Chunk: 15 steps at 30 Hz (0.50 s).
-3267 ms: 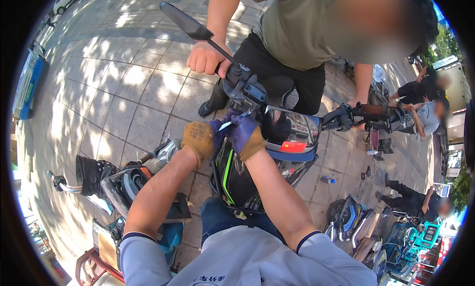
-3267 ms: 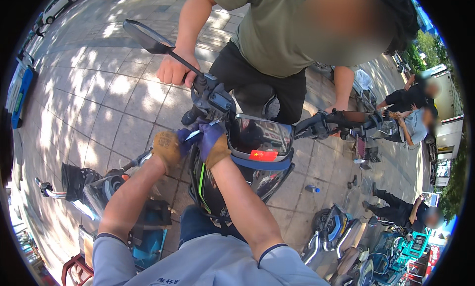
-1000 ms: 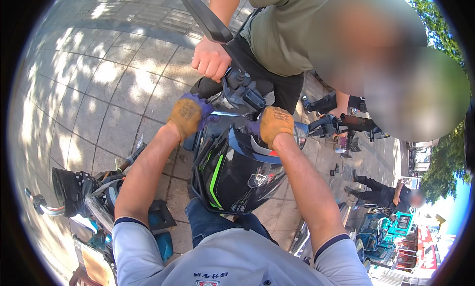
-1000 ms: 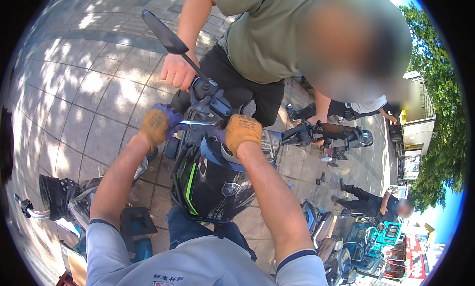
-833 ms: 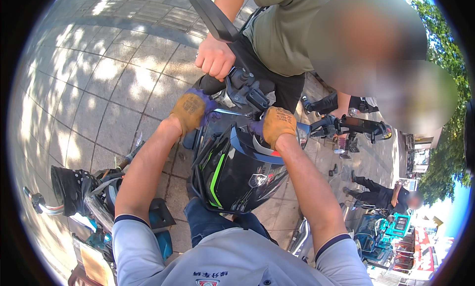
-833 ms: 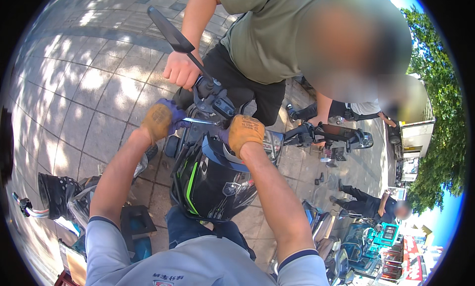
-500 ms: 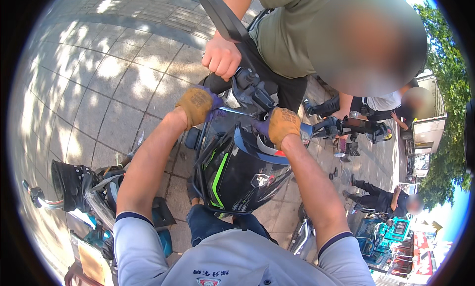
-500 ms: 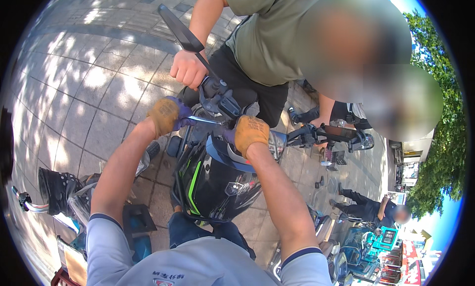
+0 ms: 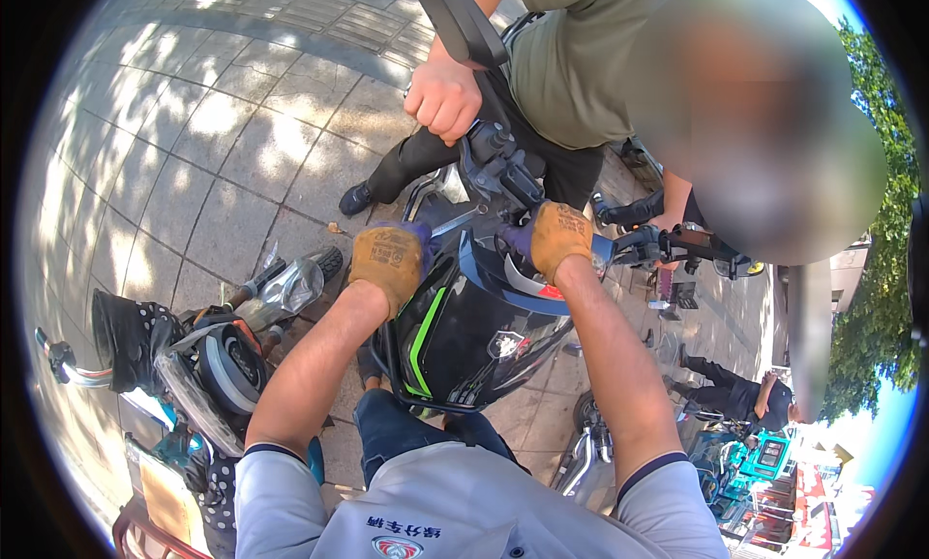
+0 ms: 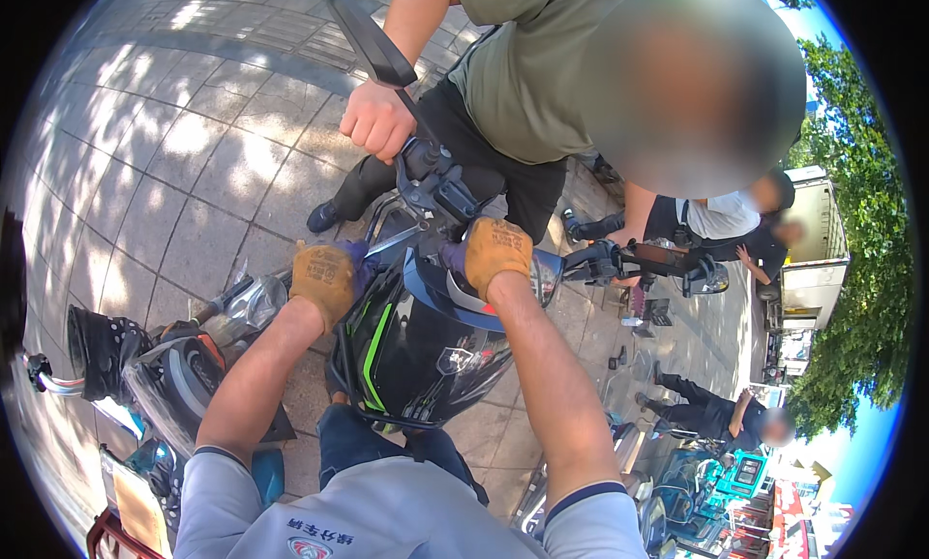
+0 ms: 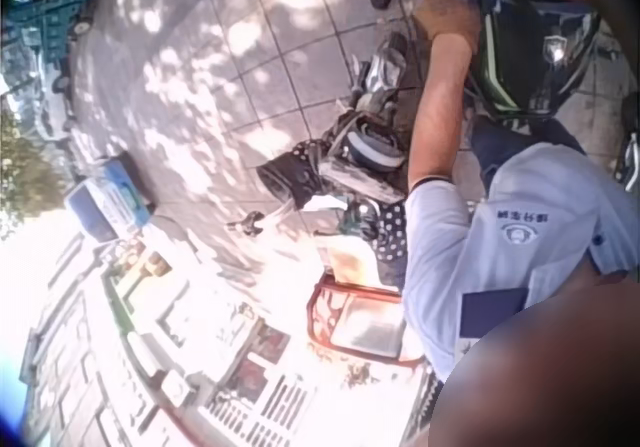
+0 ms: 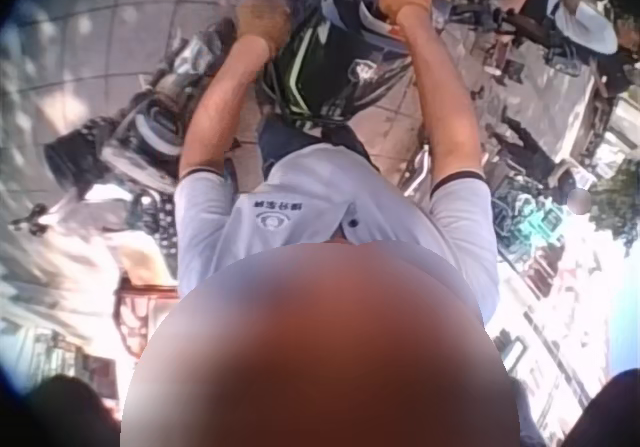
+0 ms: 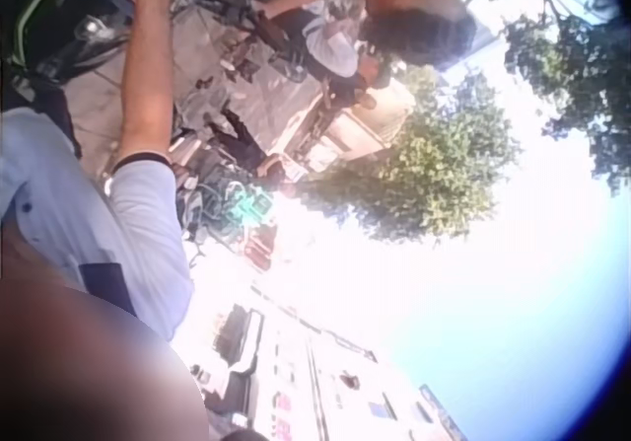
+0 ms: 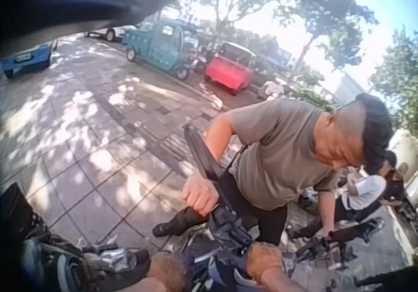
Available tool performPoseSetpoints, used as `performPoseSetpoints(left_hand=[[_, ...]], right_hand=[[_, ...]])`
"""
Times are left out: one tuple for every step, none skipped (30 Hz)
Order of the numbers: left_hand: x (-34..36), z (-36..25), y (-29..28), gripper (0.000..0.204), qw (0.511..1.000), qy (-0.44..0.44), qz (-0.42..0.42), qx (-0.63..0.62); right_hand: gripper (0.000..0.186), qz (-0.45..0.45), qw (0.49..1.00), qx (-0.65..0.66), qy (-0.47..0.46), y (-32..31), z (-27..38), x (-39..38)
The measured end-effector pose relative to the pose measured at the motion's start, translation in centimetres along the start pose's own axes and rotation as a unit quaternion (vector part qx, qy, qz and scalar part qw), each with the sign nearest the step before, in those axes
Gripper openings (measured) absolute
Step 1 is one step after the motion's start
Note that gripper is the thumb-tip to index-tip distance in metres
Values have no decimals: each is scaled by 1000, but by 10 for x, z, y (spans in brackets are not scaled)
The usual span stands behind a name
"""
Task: The person uses a wrench to tighten bolts on the handlebars of a black and green electric scooter. The person works on the left and right sides of the handlebar assembly while another person stands nearby. The person then moves to the front wheel area to work on the brake assembly.
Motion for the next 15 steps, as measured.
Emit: performPoseSetpoints(left_hand=[[-4, -8, 11, 22, 1000, -9, 12, -3], [-8, -20, 12, 25, 1000, -21, 2, -17], [-9, -30, 9, 23, 998, -40, -8, -47], [-11, -40, 3, 22, 995, -57, -16, -77], [-14, -46, 1, 21, 991, -73, -23, -107], [-15, -50, 6, 22, 992, -71, -36, -100], [-17, -54, 13, 22, 991, -76, -52, -95], [-19, -55, 20, 22, 990, -82, -71, -88], [-20, -57, 25, 24, 989, -87, -89, -82], [-21, -59, 27, 25, 988, -71, -115, -68], [-23, -61, 28, 26, 987, -54, -142, -55], [-24, -61, 29, 27, 984, -36, -167, -41], [-25, -59, 26, 28, 984, -15, -176, -30], [-24, -55, 20, 29, 983, 7, -184, -20], [-23, -50, 17, 31, 981, 29, -191, -9]], right_hand=[[58, -1, 1000, 3, 0, -1, 0, 0], [58, 2, 1000, 1, 4, -2, 1, 0], [58, 6, 1000, -1, 8, -5, 4, 0], [58, 10, 1000, -3, 14, -6, 4, -2], [58, 14, 1000, -3, 12, -5, 2, 0], [58, 17, 1000, -4, 10, -1, 0, 3], [58, 20, 1000, -4, 8, 1, -2, 5], [58, 19, 1000, -6, 10, -2, -1, 4], [58, 17, 1000, -9, 12, -8, 1, 0], [58, 17, 1000, -11, 15, -12, 3, -3], [58, 16, 1000, -12, 15, -14, 4, -4], [58, 15, 1000, -13, 15, -15, 4, -4], [57, 14, 1000, -14, 16, -16, 3, -5], [57, 11, 1000, -14, 14, -15, 2, -4], [56, 9, 1000, -14, 12, -13, 0, -3]])
Point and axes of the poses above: each hand's wrist, its own x-axis towards the middle knuckle, its own y-axis out of the palm, z = x × y, the point moved 5 cm from there along x, towards the middle knuckle, and after that the axes turned 8 degrees about y, right-handed, at the moved point
